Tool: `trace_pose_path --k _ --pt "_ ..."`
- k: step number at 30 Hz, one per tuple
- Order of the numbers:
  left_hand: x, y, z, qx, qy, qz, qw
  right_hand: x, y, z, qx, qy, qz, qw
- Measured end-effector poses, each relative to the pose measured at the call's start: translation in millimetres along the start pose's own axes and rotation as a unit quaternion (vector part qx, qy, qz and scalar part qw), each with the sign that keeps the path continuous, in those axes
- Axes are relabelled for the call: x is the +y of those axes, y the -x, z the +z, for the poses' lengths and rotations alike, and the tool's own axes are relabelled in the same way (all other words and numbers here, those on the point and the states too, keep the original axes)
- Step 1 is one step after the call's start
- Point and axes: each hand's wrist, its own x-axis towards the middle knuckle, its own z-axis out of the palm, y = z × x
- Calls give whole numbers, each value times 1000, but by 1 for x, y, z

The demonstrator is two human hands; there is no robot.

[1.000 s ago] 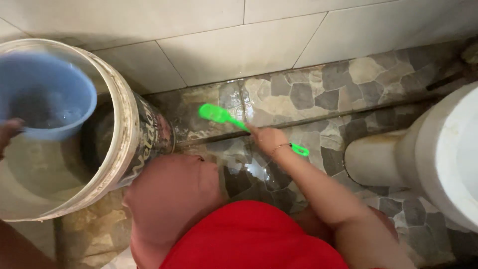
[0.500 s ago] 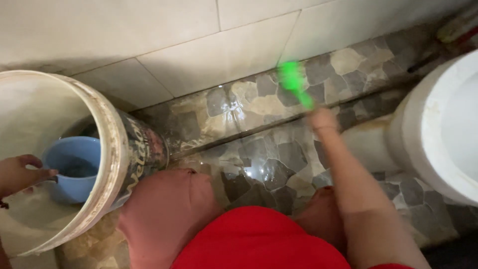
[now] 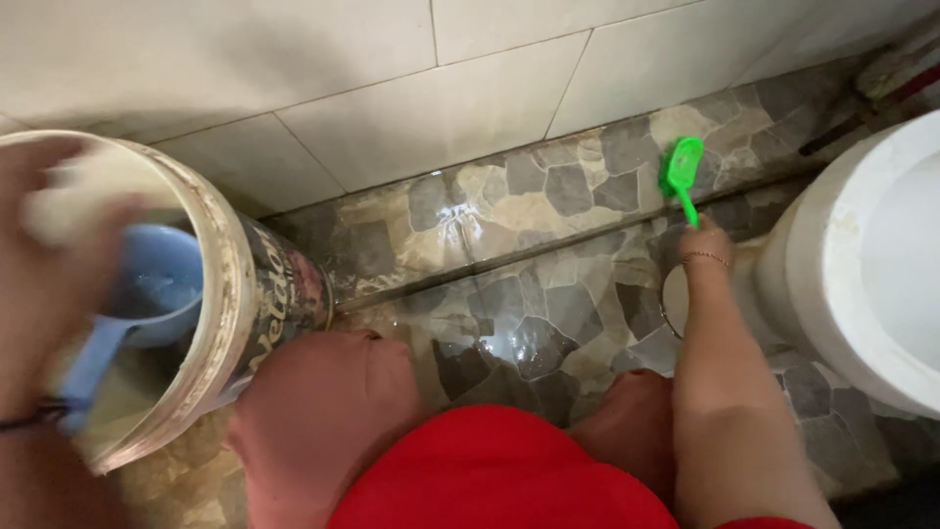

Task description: Scrubbing bathroom wall tiles and the toilet area using a brush and water.

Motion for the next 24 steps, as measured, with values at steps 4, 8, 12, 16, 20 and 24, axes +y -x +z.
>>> trace_pose_path --k 4,8,12,16,20,24 --pt "101 -21 76 60 11 97 993 -74 51 30 -49 79 -115 989" --pt "105 -54 167 -32 17 57 998 -157 160 32 -217 56 -244 943" --pt "75 -74 235 -69 -47 -10 996 -163 169 20 -257 92 -223 936" --pt "20 -80 258 -100 -37 -76 991 -43 47 30 -151 57 -64 985" --pt "-17 -102 266 33 -10 -104 994 -40 39 48 -96 -68 17 993" --pt "22 -135 272 157 -16 -92 983 -159 157 49 -227 41 -257 939"
